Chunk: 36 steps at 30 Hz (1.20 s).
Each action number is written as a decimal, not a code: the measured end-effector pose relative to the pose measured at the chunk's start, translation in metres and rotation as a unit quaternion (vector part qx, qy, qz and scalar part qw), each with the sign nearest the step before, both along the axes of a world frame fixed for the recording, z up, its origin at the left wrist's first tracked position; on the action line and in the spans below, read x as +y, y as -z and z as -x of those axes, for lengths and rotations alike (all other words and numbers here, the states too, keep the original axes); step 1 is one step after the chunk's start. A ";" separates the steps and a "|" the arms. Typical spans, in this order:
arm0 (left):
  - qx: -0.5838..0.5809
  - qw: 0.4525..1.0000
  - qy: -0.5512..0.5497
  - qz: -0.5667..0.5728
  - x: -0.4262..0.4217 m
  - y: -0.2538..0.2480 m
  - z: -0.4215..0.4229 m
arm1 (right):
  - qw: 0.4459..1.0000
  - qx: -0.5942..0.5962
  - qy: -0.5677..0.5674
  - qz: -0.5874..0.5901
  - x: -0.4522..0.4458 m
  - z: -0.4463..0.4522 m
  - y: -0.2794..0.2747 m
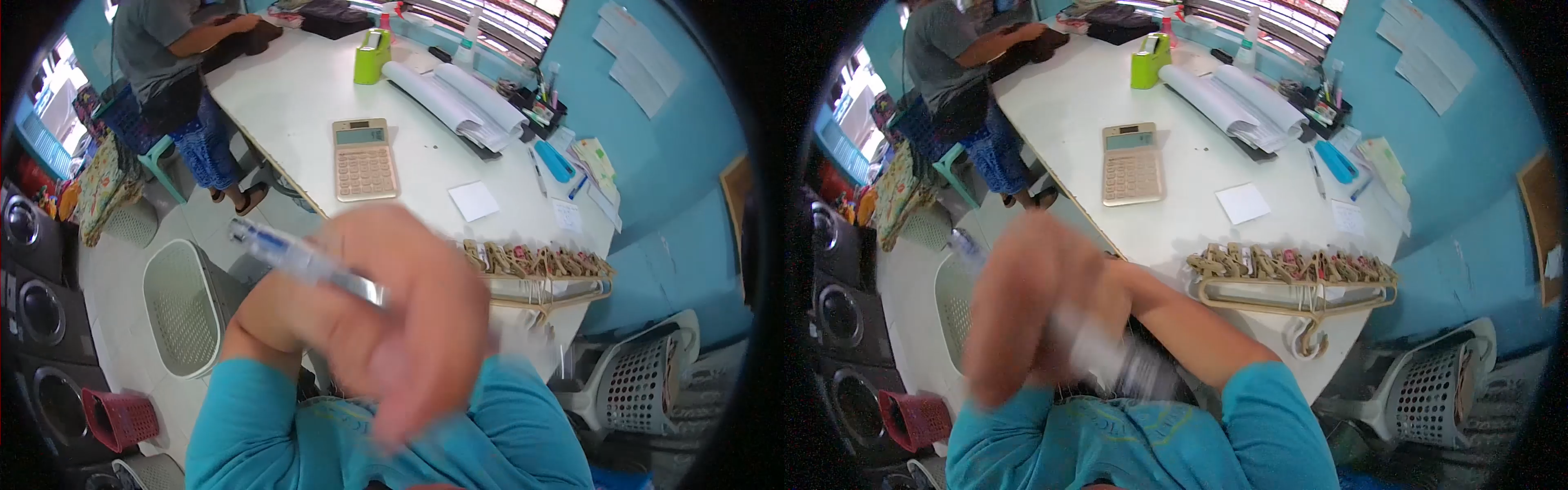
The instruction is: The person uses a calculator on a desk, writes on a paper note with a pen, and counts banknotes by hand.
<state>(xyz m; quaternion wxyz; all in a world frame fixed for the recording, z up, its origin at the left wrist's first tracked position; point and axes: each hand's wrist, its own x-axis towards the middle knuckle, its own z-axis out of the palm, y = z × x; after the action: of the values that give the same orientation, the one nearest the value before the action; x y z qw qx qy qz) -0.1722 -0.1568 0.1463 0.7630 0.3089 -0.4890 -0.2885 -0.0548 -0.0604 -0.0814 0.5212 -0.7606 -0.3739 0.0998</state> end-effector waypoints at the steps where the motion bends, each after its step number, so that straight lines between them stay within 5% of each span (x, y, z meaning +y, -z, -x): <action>1: -0.047 0.995 -0.046 -0.075 0.053 0.002 -0.035 | 1.000 0.000 0.011 -0.016 -0.005 0.000 -0.003; 3: -0.144 0.955 -0.138 -0.219 0.085 -0.004 -0.115 | 0.998 0.000 0.030 -0.048 -0.007 0.001 -0.012; 4: -0.192 0.920 -0.184 -0.286 0.080 0.005 -0.118 | 0.999 0.006 0.010 0.034 -0.011 0.003 -0.017; 6: -0.304 0.805 -0.331 -0.388 0.042 0.055 -0.151 | 0.993 0.015 -0.007 0.115 -0.014 0.004 -0.013; 9: -0.389 0.758 -0.373 -0.368 0.007 0.125 -0.183 | 0.974 -0.077 -0.022 0.212 -0.011 -0.001 0.013; 11: -0.438 0.666 -0.389 -0.461 -0.006 0.141 -0.185 | 0.971 -0.067 -0.016 0.230 -0.012 -0.002 0.011; 14: -0.463 0.621 -0.399 -0.491 -0.014 0.141 -0.173 | 0.966 -0.049 -0.014 0.254 -0.012 -0.001 0.003; 23: -0.471 0.651 -0.357 -0.476 0.024 0.138 -0.185 | 0.937 -0.032 -0.025 0.348 -0.010 0.003 -0.031; 27: -0.451 0.678 -0.364 -0.452 0.069 0.124 -0.166 | 0.945 -0.035 -0.001 0.326 -0.002 -0.012 0.034; 29: -0.425 0.706 -0.366 -0.432 0.098 0.117 -0.158 | 0.916 -0.149 0.017 0.372 -0.008 -0.008 0.016; 32: -0.392 0.704 -0.364 -0.467 0.137 0.107 -0.143 | 0.892 -0.045 -0.001 0.450 -0.005 -0.007 0.008; 36: -0.397 0.670 -0.355 -0.517 0.162 0.120 -0.132 | 0.854 -0.108 -0.001 0.510 0.001 0.004 -0.006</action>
<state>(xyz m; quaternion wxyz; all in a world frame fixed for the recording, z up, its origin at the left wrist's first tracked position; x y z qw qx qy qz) -0.0406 0.0053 0.0259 0.2592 0.8899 -0.3716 -0.0524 -0.0586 -0.0593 -0.0752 0.0168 -0.9253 -0.3254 0.1940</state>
